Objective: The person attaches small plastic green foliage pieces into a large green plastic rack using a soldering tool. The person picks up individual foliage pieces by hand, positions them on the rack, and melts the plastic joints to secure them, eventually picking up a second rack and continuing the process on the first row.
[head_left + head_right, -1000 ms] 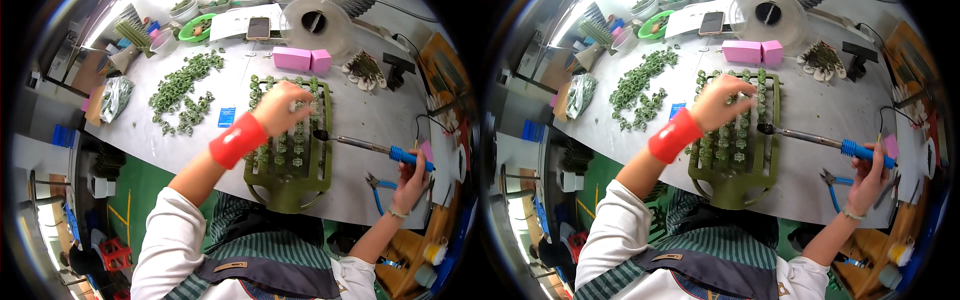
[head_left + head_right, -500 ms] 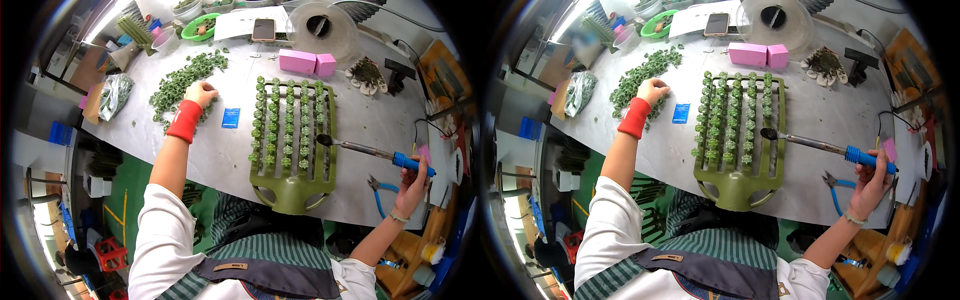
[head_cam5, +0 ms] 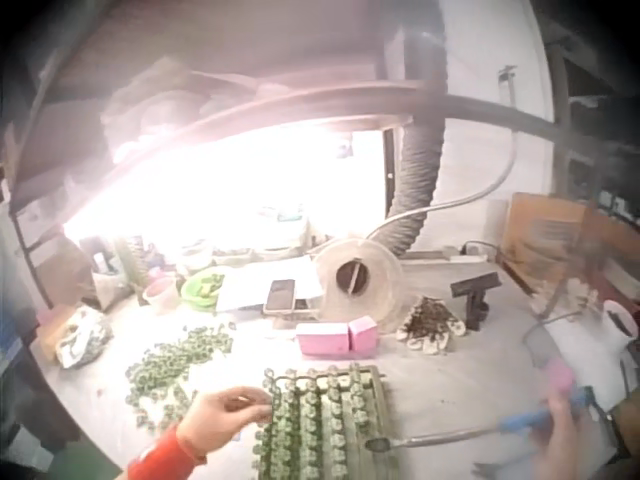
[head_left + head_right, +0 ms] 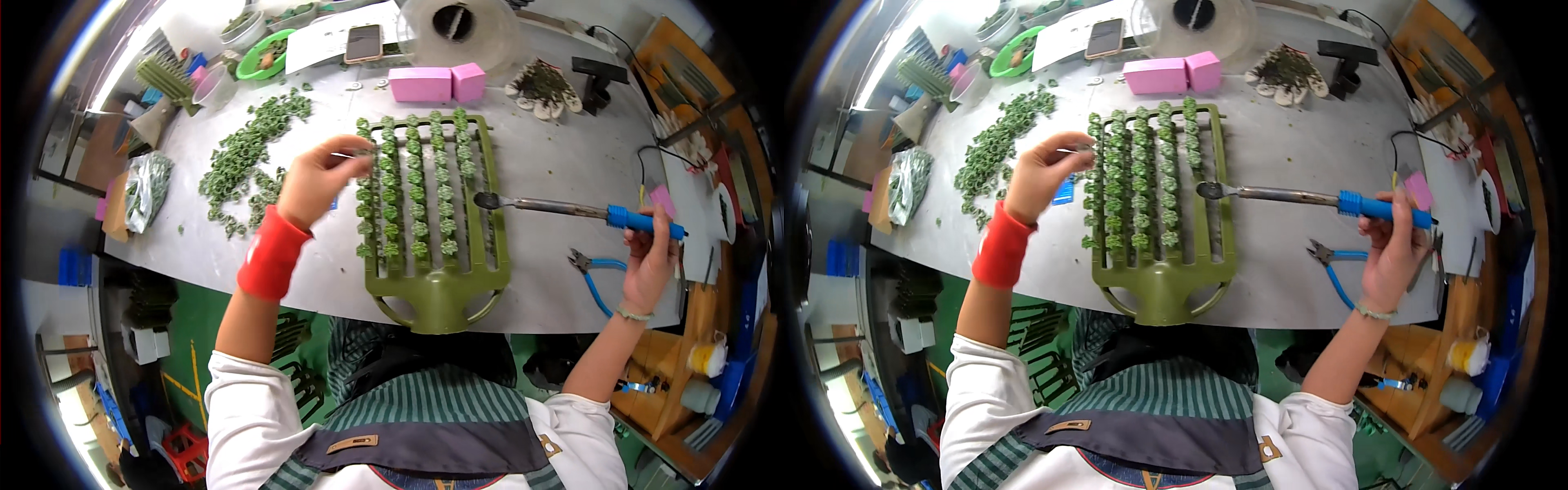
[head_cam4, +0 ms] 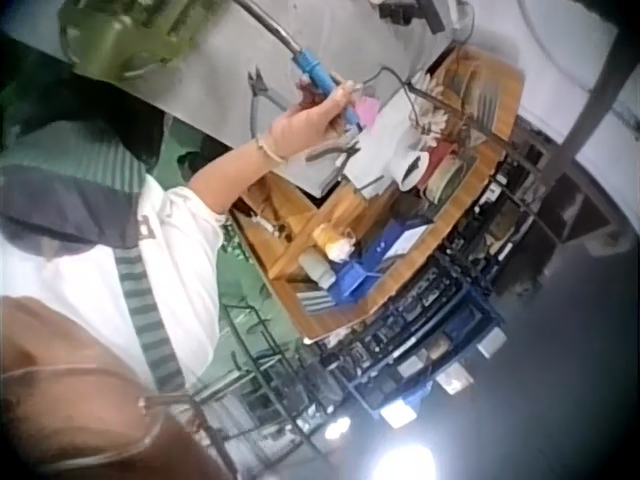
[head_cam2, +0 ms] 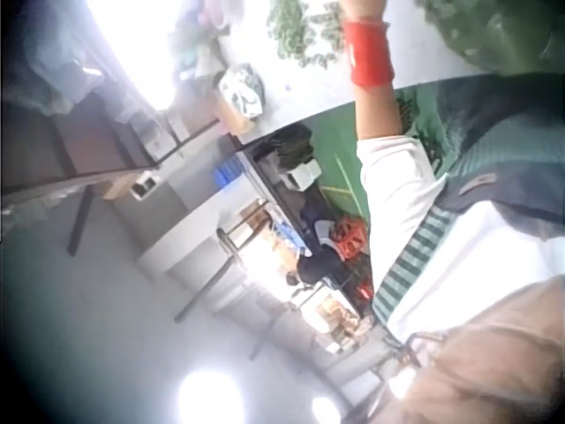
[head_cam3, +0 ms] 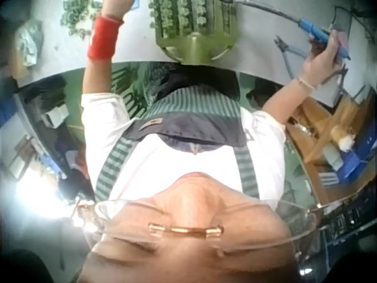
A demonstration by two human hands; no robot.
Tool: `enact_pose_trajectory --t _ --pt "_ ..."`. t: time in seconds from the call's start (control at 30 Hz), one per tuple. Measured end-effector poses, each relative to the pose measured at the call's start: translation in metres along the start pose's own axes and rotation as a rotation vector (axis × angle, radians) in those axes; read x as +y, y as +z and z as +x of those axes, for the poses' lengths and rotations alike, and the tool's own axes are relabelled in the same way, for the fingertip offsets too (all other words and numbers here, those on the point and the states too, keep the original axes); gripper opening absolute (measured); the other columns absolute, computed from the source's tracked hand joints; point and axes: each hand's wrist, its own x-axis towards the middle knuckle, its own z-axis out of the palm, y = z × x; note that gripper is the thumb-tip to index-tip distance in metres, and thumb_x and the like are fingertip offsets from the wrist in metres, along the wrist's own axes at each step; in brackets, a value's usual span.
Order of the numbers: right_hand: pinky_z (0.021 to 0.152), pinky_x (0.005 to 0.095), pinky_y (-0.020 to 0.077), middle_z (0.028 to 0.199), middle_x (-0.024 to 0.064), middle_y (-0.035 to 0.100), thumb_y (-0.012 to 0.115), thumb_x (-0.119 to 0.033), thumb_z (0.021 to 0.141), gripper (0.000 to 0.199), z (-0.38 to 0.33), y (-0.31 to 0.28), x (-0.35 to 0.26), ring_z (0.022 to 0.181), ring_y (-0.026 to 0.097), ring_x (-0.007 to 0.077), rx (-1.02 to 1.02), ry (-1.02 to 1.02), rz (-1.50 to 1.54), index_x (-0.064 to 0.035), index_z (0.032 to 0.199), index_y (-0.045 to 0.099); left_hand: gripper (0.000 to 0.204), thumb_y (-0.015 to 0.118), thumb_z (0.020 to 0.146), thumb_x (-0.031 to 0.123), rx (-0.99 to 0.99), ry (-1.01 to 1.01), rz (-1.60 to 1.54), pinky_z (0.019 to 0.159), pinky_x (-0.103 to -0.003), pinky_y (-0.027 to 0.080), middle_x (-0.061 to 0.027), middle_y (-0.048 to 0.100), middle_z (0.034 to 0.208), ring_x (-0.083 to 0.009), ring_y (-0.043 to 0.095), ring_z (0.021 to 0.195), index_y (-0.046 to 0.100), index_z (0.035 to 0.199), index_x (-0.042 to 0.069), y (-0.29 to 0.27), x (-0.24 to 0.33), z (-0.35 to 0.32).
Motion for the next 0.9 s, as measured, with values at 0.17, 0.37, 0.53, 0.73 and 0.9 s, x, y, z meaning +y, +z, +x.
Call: enact_pose_trajectory --t 0.17,0.37,0.53,0.73,0.9 --pt "0.052 0.0229 0.0498 0.075 0.0049 0.065 0.067 -0.023 0.088 0.021 0.000 0.002 0.006 0.055 0.060 0.0115 -0.020 0.013 0.016 -0.0023 0.085 0.065 0.021 0.068 0.083 0.005 -0.165 0.273 0.345 0.074 -0.028 0.052 -0.0036 0.068 0.093 -0.0130 0.062 0.080 0.066 0.104 0.007 0.088 0.025 -0.007" --pt "0.052 0.0252 0.0509 0.073 0.0056 0.064 0.068 -0.024 0.087 0.024 -0.001 0.005 0.017 0.056 0.062 0.0136 -0.033 0.060 0.064 -0.0011 0.084 0.063 0.022 0.075 0.074 0.013 0.033 0.554 0.715 0.084 -0.036 0.042 -0.0052 0.064 0.089 -0.0231 0.056 0.090 0.069 0.096 0.014 0.119 0.013 0.006" --pt "0.052 0.0258 0.0519 0.074 0.0066 0.064 0.066 -0.024 0.088 0.025 -0.003 0.014 0.027 0.056 0.062 0.0143 -0.025 0.076 0.073 -0.0002 0.084 0.063 0.022 0.076 0.073 0.016 -0.009 0.520 0.781 0.090 -0.037 0.036 -0.0052 0.062 0.087 -0.0230 0.054 0.092 0.070 0.094 0.016 0.126 0.005 0.010" --pt "0.051 0.0260 0.0526 0.073 0.0076 0.065 0.065 -0.022 0.088 0.024 -0.001 0.008 0.020 0.054 0.062 0.0147 -0.012 0.057 0.024 0.0019 0.085 0.064 0.020 0.077 0.073 0.017 0.018 0.485 0.808 0.090 -0.036 0.036 -0.0045 0.060 0.088 -0.0242 0.053 0.094 0.071 0.092 0.019 0.129 0.006 0.011" --pt "0.050 0.0250 0.0500 0.071 0.0064 0.064 0.066 -0.021 0.088 0.022 0.000 -0.005 0.007 0.052 0.060 0.0127 -0.028 0.020 -0.004 0.0004 0.083 0.065 0.024 0.076 0.073 0.021 0.003 0.531 0.846 0.089 -0.038 0.035 -0.0022 0.063 0.085 -0.0227 0.054 0.096 0.070 0.095 0.017 0.121 0.001 0.010"
